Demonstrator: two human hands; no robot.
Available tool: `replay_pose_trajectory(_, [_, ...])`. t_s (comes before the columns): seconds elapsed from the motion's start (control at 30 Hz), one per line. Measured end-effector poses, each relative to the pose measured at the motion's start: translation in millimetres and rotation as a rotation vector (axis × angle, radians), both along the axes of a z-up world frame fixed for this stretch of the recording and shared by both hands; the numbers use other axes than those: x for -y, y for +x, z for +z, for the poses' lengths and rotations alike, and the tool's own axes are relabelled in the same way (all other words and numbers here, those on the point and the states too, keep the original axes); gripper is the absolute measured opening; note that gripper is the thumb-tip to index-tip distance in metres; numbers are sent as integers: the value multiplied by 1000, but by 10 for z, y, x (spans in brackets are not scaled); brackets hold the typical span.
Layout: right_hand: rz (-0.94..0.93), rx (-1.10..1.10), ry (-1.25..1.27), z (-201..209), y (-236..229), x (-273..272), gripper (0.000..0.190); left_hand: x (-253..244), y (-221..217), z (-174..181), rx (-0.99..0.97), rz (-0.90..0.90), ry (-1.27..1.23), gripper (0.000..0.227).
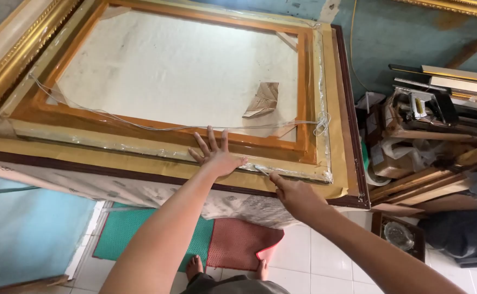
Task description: Removing protective plastic and tape from a large picture frame using a utility knife
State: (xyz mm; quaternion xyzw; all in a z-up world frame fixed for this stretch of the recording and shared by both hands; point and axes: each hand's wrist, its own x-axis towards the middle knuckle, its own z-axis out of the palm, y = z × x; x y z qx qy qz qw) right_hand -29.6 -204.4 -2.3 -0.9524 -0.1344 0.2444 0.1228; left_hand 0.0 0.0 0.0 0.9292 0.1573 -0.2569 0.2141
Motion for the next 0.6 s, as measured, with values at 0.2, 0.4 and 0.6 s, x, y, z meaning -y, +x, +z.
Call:
replay_pose_trajectory(0.2, [-121,-175,150,38,-10,-35,47,11,72,-55,-53,-22,24,92])
replay_pose_trajectory(0.4, [-82,-102,43,-186,15,23,44,58,77,171,-178,-6,25,95])
replay_pose_trajectory(0.6, [-390,-336,394,-283,-36,-8,33,85,24,190,-160,21,12,96])
